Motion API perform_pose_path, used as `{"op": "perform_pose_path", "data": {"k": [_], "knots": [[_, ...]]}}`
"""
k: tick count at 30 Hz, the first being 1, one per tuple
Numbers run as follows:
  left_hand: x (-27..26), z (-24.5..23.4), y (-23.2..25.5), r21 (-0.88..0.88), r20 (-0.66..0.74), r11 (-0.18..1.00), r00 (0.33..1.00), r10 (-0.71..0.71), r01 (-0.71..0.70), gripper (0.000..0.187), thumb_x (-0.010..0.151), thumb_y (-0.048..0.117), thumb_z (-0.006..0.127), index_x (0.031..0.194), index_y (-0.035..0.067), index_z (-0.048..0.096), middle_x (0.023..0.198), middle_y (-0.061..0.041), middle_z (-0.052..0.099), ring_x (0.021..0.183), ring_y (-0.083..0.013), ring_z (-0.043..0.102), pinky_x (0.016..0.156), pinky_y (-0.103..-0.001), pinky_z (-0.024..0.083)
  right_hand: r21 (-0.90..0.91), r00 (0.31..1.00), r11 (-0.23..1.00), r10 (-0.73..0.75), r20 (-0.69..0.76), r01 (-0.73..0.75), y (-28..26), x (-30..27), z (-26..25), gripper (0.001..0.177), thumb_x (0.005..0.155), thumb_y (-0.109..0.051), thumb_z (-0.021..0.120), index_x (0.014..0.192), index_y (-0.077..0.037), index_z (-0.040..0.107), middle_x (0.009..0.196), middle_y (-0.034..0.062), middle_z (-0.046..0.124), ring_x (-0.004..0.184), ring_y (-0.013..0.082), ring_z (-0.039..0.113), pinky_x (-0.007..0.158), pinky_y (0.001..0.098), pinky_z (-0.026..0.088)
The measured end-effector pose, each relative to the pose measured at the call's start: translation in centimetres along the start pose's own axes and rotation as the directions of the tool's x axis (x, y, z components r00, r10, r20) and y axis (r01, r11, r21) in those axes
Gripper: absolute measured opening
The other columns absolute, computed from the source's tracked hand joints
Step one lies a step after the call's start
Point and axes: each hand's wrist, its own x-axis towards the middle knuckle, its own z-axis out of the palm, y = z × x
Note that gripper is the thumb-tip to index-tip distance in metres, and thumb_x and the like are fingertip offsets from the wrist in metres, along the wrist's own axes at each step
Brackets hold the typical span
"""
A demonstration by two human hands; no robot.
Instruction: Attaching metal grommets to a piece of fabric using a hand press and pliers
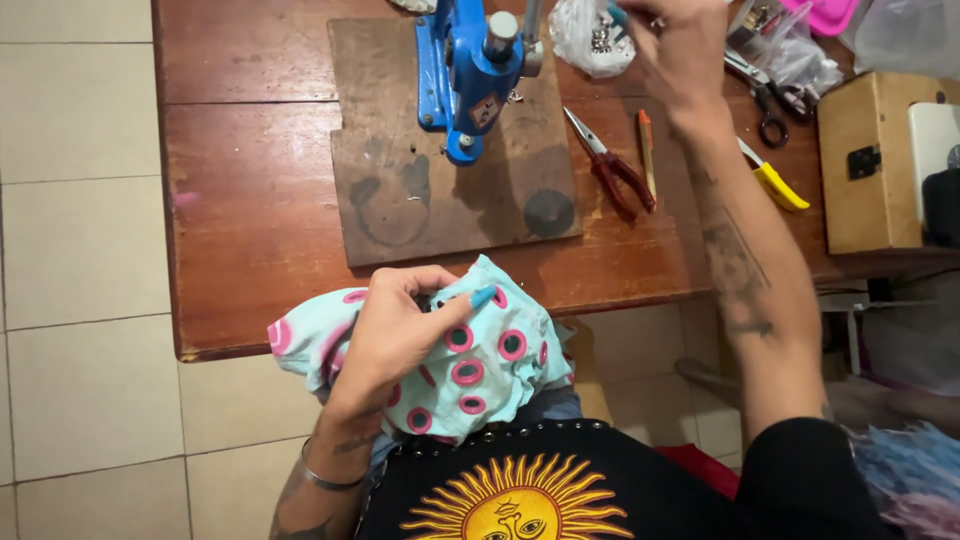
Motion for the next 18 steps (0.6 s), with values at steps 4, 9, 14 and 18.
{"op": "perform_pose_path", "data": {"k": [4,9,14,18], "knots": [[0.0,0.1,-0.2,0.036,-0.063,0.999,0.997,0.033,-0.031,0.010,0.070,0.015,0.067,0.063,0.009,0.067,0.056,0.006,0.061,0.051,0.0001,0.048,0.048,-0.017,0.039,0.325,0.998,0.944,0.057,0.018,-0.060,-5.9,-1.4,-3.2,0.012,0.081,0.008,0.063,0.091,0.003,0.067,0.084,0.0147,0.066,0.068,0.0189,0.060,0.060,0.0272,0.050],[1.2,0.4,-1.9,0.110,-0.124,0.987,0.984,0.129,-0.116,0.005,0.064,0.017,0.070,0.064,0.013,0.069,0.050,-0.004,0.062,0.049,-0.0057,0.045,0.047,-0.020,0.040,0.631,0.962,0.727,0.179,0.206,-0.270,-14.0,-4.0,-4.7,0.009,0.074,0.005,0.061,0.077,-0.004,0.063,0.076,0.0138,0.061,0.069,0.0292,0.059,0.065,0.0353,0.046],[0.7,0.7,-2.1,0.158,-0.151,0.981,0.979,0.138,-0.114,0.003,0.064,0.019,0.069,0.064,0.016,0.068,0.049,-0.001,0.061,0.048,-0.0050,0.046,0.047,-0.018,0.040,0.717,0.914,0.571,0.308,0.265,-0.400,-16.7,-5.1,-3.8,0.012,0.075,0.000,0.065,0.084,-0.009,0.068,0.078,0.0069,0.064,0.070,0.0161,0.061,0.064,0.0251,0.047],[0.6,0.6,-1.6,0.161,-0.172,0.978,0.971,0.163,-0.135,0.002,0.064,0.017,0.067,0.064,0.016,0.068,0.048,-0.001,0.061,0.049,-0.0045,0.047,0.047,-0.019,0.040,0.759,0.896,0.489,0.338,0.289,-0.429,-17.7,-6.0,-3.8,0.014,0.074,-0.001,0.067,0.085,-0.009,0.068,0.076,0.0059,0.063,0.069,0.0130,0.059,0.065,0.0258,0.047]]}}
